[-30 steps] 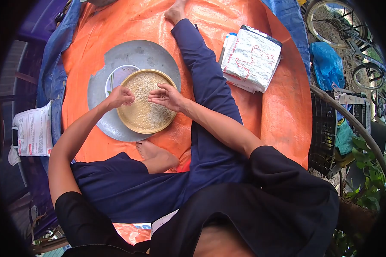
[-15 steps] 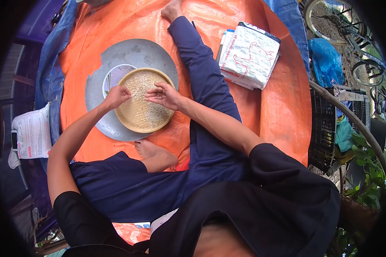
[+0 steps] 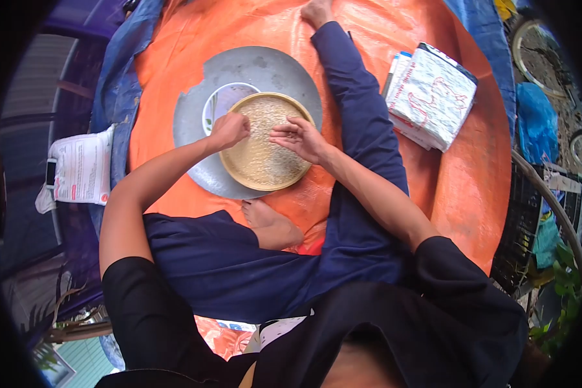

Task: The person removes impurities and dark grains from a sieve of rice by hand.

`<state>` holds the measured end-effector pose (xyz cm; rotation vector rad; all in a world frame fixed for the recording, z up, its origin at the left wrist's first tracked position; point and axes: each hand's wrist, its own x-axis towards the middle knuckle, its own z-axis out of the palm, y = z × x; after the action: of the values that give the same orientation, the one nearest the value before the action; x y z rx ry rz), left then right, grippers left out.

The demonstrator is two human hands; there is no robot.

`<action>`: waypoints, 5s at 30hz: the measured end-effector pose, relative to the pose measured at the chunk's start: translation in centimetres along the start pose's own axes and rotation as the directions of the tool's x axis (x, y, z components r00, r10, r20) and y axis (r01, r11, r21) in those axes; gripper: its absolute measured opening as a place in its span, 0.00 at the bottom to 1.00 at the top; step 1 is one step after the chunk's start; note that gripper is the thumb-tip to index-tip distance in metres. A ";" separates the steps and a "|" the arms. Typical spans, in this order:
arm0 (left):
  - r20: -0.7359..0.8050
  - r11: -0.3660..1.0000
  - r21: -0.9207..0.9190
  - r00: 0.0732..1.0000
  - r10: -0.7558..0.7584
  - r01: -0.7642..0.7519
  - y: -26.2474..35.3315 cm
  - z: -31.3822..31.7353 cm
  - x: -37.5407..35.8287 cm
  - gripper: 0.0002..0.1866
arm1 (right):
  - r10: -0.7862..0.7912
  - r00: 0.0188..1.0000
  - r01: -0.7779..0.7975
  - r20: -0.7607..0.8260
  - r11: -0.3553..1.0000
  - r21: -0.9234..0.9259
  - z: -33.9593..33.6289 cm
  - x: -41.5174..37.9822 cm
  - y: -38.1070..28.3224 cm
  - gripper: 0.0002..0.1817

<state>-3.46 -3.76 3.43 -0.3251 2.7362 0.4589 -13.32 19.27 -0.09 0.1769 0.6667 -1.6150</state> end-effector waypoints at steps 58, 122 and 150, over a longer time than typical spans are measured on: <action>0.037 0.891 -0.413 0.974 0.224 -0.189 5.4 0.2 -1.9 0.08 | 0.042 0.996 -0.054 -0.081 0.987 -0.150 -1.9 0.9 1.0 0.26; -0.100 0.966 -0.211 0.987 0.130 -0.148 2.3 -0.5 -2.0 0.12 | 0.257 0.952 -0.197 0.167 0.931 -0.309 0.0 -0.6 1.9 0.24; -0.091 0.971 -0.146 0.980 0.179 -0.191 1.5 0.1 -1.9 0.13 | 0.390 0.879 -0.304 0.275 0.902 -0.307 0.2 -1.2 3.7 0.22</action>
<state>-2.14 -2.04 4.49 -0.1277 2.8258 0.7252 -9.57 20.11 -0.52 -0.1565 0.5381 -1.1580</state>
